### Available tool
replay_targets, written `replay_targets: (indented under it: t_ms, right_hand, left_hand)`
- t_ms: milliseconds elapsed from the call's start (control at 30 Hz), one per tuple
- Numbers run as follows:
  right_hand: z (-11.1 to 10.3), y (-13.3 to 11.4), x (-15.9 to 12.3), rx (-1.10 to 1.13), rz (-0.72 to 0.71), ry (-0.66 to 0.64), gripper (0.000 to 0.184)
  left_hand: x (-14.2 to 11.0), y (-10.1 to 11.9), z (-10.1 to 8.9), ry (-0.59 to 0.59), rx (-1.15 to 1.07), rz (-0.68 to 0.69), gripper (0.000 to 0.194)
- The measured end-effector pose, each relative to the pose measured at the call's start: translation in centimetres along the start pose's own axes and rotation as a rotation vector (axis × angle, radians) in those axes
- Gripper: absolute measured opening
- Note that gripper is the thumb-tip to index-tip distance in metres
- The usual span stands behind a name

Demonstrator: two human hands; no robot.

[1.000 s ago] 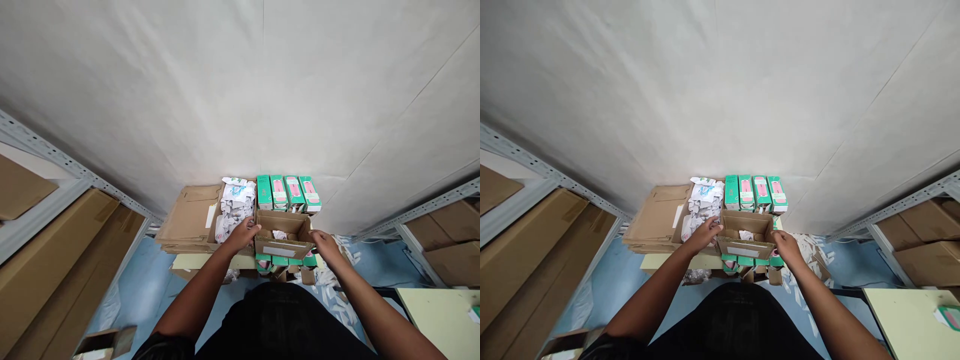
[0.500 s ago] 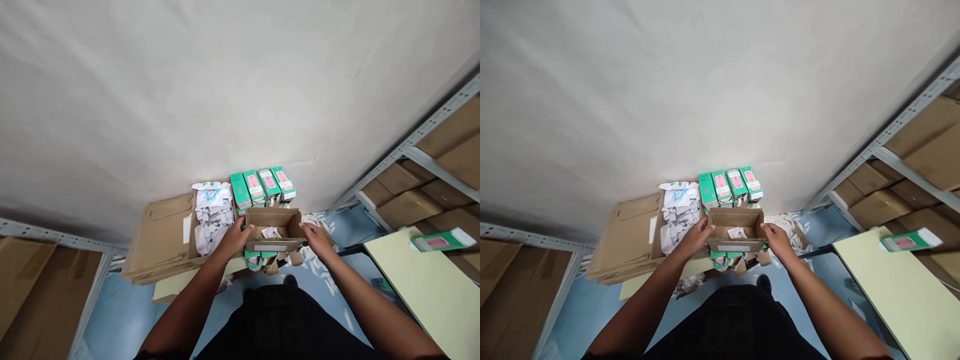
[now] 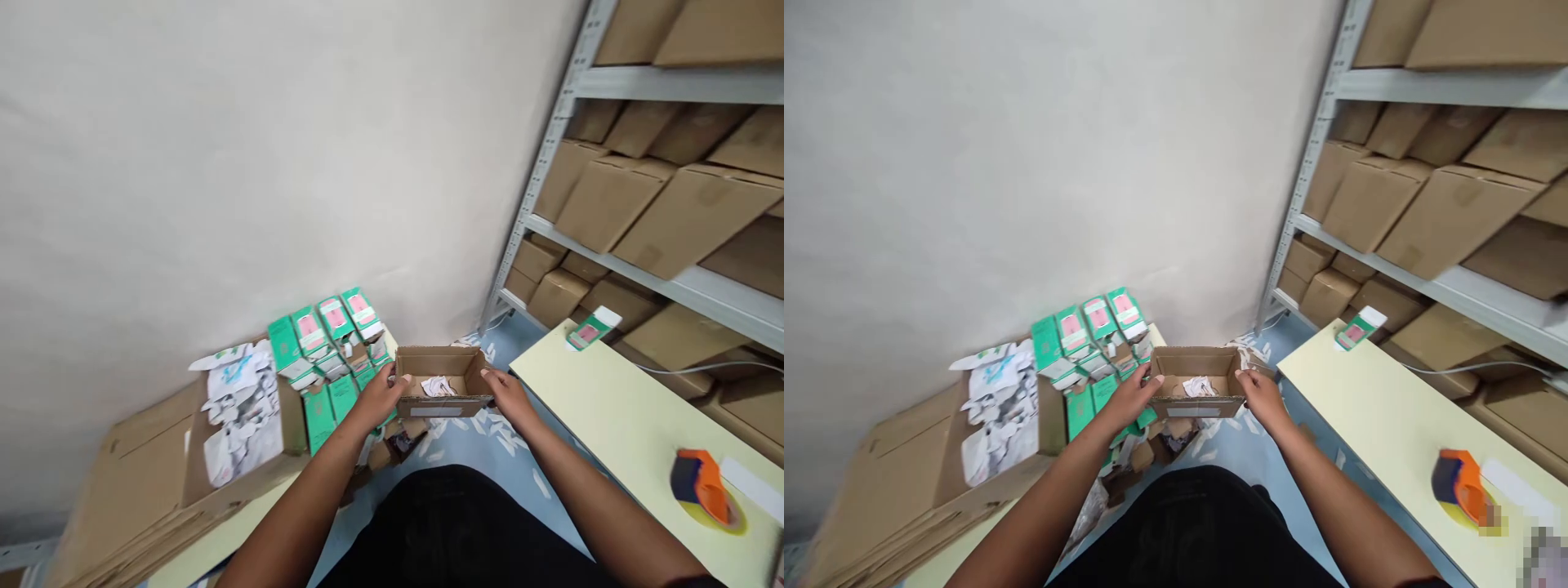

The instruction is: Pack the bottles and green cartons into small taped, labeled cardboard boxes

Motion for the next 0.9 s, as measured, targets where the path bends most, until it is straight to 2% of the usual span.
replay_targets:
  t_ms: [100, 233, 400, 500, 667, 767, 900]
  right_hand:
    - [-6.2, 3.6, 0.1, 0.038, 0.083, 0.027, 0.049]
    - [-14.1, 7.9, -0.3, 0.068, 0.124, 0.090, 0.049]
    - [-21.6, 13.4, -1.2, 0.140, 0.240, 0.208, 0.049]
    - [-24.5, 16.4, -2.0, 0.180, 0.304, 0.307, 0.049]
    - [-27.7, 20.5, -3.0, 0.293, 0.418, 0.475, 0.049]
    - [-29.5, 22.3, -3.0, 0.323, 0.475, 0.581, 0.051]
    - [-31.5, 23.5, -2.2, 0.279, 0.540, 0.724, 0.051]
  left_hand:
    - [2.5, 2.4, 6.5, -0.068, 0.060, -0.016, 0.056]
    - [5.9, 5.6, 15.1, -0.177, 0.077, -0.006, 0.057]
    - [10.6, 8.6, 24.7, -0.307, 0.114, 0.028, 0.052]
    - [13.5, 9.7, 30.1, -0.386, 0.122, 0.051, 0.048]
    - [18.1, 11.3, 38.5, -0.590, 0.098, 0.104, 0.047]
    - [20.7, 11.7, 42.5, -0.694, 0.090, 0.104, 0.047]
    - [23.4, 12.0, 46.7, -0.836, 0.049, 0.073, 0.045]
Point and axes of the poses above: each hand's wrist, its own x-axis towards the middle knuckle, its own z-axis out of the palm, y = z × x, the point moved 9 cm from there along x, towards the middle knuckle, and after that the axes turned 2 degrees about x, right-handed, at the moved point
